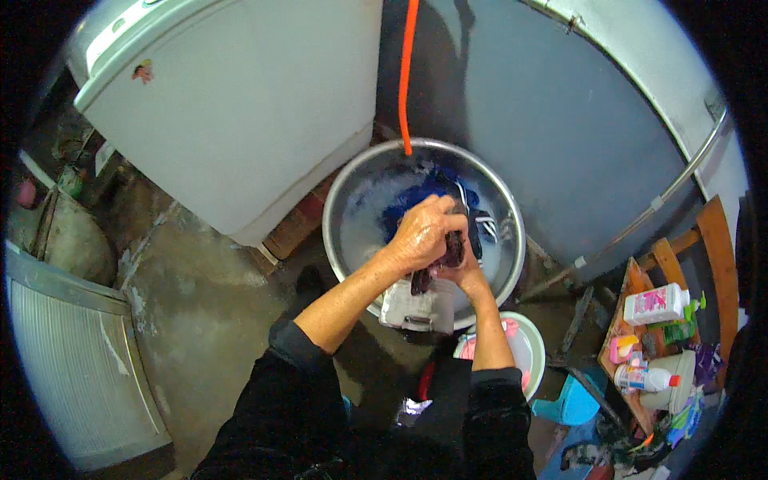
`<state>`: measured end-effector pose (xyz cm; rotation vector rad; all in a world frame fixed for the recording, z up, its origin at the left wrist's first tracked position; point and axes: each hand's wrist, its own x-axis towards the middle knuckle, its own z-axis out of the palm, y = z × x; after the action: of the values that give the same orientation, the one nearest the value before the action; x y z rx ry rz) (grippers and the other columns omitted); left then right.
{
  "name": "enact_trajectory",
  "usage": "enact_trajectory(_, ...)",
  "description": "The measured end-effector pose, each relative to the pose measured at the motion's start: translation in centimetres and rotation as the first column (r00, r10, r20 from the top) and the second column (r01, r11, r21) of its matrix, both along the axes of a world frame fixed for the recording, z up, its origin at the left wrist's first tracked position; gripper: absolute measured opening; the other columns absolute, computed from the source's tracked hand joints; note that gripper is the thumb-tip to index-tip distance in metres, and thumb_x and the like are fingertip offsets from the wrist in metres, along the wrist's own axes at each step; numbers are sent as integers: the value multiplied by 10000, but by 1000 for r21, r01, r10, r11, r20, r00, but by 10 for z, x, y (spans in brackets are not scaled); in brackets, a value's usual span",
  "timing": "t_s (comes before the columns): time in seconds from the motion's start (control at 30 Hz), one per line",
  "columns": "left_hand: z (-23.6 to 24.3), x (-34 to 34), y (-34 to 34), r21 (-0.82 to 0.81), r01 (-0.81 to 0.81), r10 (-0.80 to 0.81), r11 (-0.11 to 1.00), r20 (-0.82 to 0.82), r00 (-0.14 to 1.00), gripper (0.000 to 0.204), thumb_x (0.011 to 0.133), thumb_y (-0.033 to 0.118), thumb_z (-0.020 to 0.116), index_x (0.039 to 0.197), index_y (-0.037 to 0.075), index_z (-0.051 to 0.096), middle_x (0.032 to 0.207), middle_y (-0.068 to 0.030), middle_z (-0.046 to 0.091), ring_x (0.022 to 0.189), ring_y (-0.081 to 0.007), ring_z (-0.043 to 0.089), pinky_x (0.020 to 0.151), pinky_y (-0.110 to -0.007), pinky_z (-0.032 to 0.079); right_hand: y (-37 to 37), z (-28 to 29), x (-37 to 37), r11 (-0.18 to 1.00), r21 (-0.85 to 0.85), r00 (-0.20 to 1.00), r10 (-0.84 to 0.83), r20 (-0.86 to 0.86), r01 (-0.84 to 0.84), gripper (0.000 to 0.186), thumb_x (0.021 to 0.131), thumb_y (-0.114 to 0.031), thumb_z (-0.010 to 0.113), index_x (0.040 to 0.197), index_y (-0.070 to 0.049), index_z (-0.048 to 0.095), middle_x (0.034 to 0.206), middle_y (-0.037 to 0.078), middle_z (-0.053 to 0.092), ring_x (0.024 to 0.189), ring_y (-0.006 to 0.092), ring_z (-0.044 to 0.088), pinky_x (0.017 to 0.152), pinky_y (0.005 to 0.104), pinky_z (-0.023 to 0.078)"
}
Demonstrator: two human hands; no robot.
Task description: The person hand-washes several garments in a metal basin using a washboard and bar soap. They scrub a dark garment, then a blue and white jacket, applying soap and rinsing each item in the basin.
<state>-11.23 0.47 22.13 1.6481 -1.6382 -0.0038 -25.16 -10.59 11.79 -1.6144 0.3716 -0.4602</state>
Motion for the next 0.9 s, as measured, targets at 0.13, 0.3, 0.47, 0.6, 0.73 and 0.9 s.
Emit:
enact_trajectory(0.13, -10, 10, -7, -190, 18, -35, 982, -85, 996, 250, 623, -52, 602, 781, 136, 648, 893, -99, 580, 904, -343, 571, 774, -413, 473, 11, -9, -2, 998, 70, 985, 11, -170, 1, 919, 566, -233, 919, 1352, -95, 462, 1223, 60, 586, 1170, 187, 515, 1018, 353, 408)
enact_trajectory(0.3, 1, -1, -22, -245, 33, -99, 969, -263, 960, 284, 626, -112, 576, 798, 100, 656, 905, -108, 611, 894, -321, 611, 793, -353, 479, 15, -28, 12, 984, 8, 970, -173, -173, 177, 758, 811, -278, 760, 1445, -135, 370, 1407, 21, 451, 1257, 182, 452, 1054, 355, 384)
enact_trajectory(0.47, 2, 4, -21, -228, 29, -132, 973, -448, 884, 346, 650, -119, 608, 935, 68, 666, 1003, -92, 653, 992, -253, 626, 902, -319, 471, 10, -35, 33, 713, 637, 892, -444, 85, 294, 529, 933, -320, 605, 1402, -158, 420, 1382, 15, 487, 1257, 192, 478, 1054, 392, 408)
enact_trajectory(0.6, -6, 25, -16, -105, 45, -98, 994, -593, 799, 657, 656, -80, 684, 1278, 95, 567, 1136, -115, 638, 1093, -240, 608, 989, -311, 447, -10, -19, 38, 578, 758, 753, -632, 183, 301, 408, 939, -221, 583, 1317, -103, 484, 1271, 60, 568, 1132, 235, 573, 970, 406, 491)
enact_trajectory(0.73, -30, 58, -5, 308, 153, 26, 939, -505, 863, 813, 612, 126, 826, 1364, 158, 517, 1252, -154, 574, 1169, -286, 556, 1028, -371, 419, -21, -4, 35, 529, 795, 671, -708, 221, 297, 355, 946, -183, 555, 1282, -85, 495, 1185, 83, 602, 1058, 251, 609, 916, 420, 521)
enact_trajectory(0.9, -40, 55, -12, 357, 145, 163, 923, -703, 692, 783, 704, 221, 821, 1402, 136, 475, 1294, -180, 568, 1178, -269, 553, 1020, -374, 421, -38, 0, 21, 560, 755, 647, -723, 244, 342, 301, 990, -233, 464, 1234, -85, 558, 1174, 56, 626, 1081, 241, 600, 935, 433, 500)
